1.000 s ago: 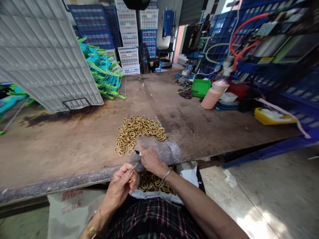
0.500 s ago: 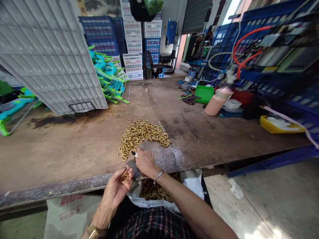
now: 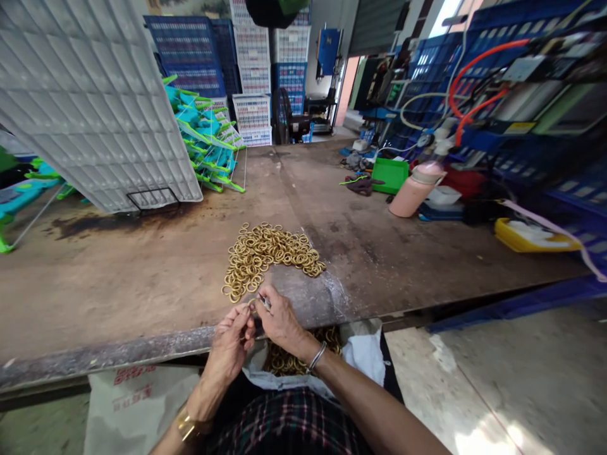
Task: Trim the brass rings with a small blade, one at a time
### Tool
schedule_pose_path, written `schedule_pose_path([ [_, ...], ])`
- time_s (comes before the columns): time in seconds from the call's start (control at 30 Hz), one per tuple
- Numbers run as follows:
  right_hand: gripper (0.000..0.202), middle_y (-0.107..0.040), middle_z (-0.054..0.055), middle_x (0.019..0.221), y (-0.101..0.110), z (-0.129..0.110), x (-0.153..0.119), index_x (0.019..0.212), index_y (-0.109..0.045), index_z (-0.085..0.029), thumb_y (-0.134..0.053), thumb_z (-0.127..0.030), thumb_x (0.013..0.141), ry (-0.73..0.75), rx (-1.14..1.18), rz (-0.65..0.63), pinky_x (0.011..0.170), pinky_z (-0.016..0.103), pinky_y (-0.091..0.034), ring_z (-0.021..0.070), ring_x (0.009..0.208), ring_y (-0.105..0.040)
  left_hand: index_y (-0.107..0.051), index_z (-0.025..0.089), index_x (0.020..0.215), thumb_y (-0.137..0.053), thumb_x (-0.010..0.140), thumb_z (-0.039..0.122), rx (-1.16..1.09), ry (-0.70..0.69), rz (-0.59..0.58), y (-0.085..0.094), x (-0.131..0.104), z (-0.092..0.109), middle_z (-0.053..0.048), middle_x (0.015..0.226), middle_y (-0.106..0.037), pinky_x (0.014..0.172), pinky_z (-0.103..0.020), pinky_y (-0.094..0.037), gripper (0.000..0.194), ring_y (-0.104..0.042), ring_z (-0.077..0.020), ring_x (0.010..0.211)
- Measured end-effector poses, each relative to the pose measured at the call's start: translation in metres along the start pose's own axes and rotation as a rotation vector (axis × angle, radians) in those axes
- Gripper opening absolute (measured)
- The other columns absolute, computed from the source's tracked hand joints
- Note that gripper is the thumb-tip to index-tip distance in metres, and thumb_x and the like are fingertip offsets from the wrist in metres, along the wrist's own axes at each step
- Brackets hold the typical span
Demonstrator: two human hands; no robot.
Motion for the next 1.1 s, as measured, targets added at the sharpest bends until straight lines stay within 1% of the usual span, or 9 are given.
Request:
schedule_pose_path([
  [0.13,0.014,-0.050,-0.004,0.063,0.003,-0.004,0.000,0.078,-0.052,-0.017,-0.043,-0.028,0.080,0.033,0.018,-0.035,0.056,0.020,-0.035,0.0098,0.059,-0.046,-0.053,0.016,0.071,-0.064,0.067,0.044,0.207,-0.081,0.024,0.004,-0.001,0.006,0.008,0.049,-0.044,0.035,-0.015,-0.020,0.031,-0.029,-0.0028,0.036],
  [0.23,0.017,-0.049,-0.004,0.062,0.003,-0.007,0.001,0.073,-0.053,-0.017,-0.044,-0.029,0.080,0.036,-0.002,-0.061,0.054,0.019,-0.033,0.0090,0.058,-0.043,-0.058,0.015,0.070,-0.062,0.070,0.043,0.383,-0.230,0.021,0.000,-0.004,0.019,0.005,0.051,-0.046,0.039,-0.017,-0.026,0.029,-0.035,-0.0049,0.041],
  [0.3,0.019,-0.046,-0.005,0.058,0.002,-0.007,0.002,0.067,-0.052,-0.017,-0.044,-0.028,0.079,0.010,-0.017,-0.069,0.051,0.018,-0.031,0.0083,0.055,-0.040,-0.059,0.015,0.071,-0.062,0.070,0.042,0.429,-0.283,0.006,-0.002,-0.006,0.024,0.004,0.053,-0.048,0.042,-0.018,-0.029,0.028,-0.038,-0.0061,0.043],
  [0.4,0.018,-0.044,-0.005,0.055,0.001,-0.006,0.001,0.064,-0.051,-0.016,-0.045,-0.026,0.078,-0.023,-0.010,-0.070,0.051,0.018,-0.030,0.0077,0.054,-0.038,-0.056,0.016,0.073,-0.060,0.072,0.044,0.384,-0.169,-0.058,-0.006,-0.004,0.015,0.006,0.049,-0.047,0.038,-0.017,-0.025,0.028,-0.033,-0.0053,0.038],
  [0.5,0.021,-0.046,-0.005,0.055,-0.001,-0.005,0.000,0.063,-0.050,-0.016,-0.042,-0.025,0.080,-0.034,0.069,-0.108,0.051,0.018,-0.031,0.0079,0.054,-0.042,-0.052,0.017,0.073,-0.057,0.074,0.044,0.222,-0.024,-0.151,-0.012,-0.005,0.003,0.006,0.050,-0.046,0.035,-0.016,-0.021,0.027,-0.029,-0.0043,0.037],
  [0.6,0.025,-0.050,-0.003,0.056,0.001,0.004,0.000,0.063,-0.050,-0.017,-0.037,-0.025,0.083,-0.101,0.096,-0.111,0.050,0.018,-0.032,0.0085,0.052,-0.045,-0.050,0.017,0.073,-0.060,0.072,0.043,0.131,-0.013,-0.170,-0.016,-0.007,0.003,0.005,0.055,-0.048,0.036,-0.015,-0.021,0.028,-0.031,-0.0039,0.039],
  [0.7,0.021,-0.053,-0.002,0.056,0.008,0.007,0.000,0.068,-0.053,-0.017,-0.039,-0.023,0.083,-0.070,-0.105,-0.083,0.051,0.019,-0.030,0.0093,0.051,-0.045,-0.049,0.017,0.068,-0.059,0.073,0.045,0.171,-0.046,-0.165,-0.016,-0.008,0.006,0.006,0.050,-0.044,0.036,-0.015,-0.022,0.030,-0.030,-0.0040,0.038],
  [0.87,0.015,-0.058,0.001,0.065,-0.005,-0.002,-0.010,0.078,-0.057,-0.018,-0.042,-0.015,0.077,0.134,-0.445,-0.220,0.054,0.022,-0.026,0.0109,0.057,-0.047,-0.050,0.017,0.068,-0.054,0.076,0.047,0.284,-0.091,-0.155,-0.012,-0.007,0.006,0.008,0.045,-0.040,0.036,-0.016,-0.022,0.032,-0.028,-0.0038,0.036],
  [1.1,0.019,-0.063,0.004,0.072,-0.011,-0.008,-0.014,0.086,-0.056,-0.017,-0.041,-0.013,0.075,0.161,-0.586,-0.273,0.056,0.026,-0.024,0.0136,0.061,-0.051,-0.049,0.018,0.067,-0.053,0.077,0.047,0.384,-0.147,-0.118,-0.008,-0.008,0.011,0.007,0.045,-0.042,0.038,-0.017,-0.024,0.031,-0.030,-0.0048,0.037],
])
Point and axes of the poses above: each hand's wrist, its own x-axis towards the middle knuckle, its own y-axis out of the back of the hand, z = x × y, the point moved 9 cm from there along x, towards the middle knuckle
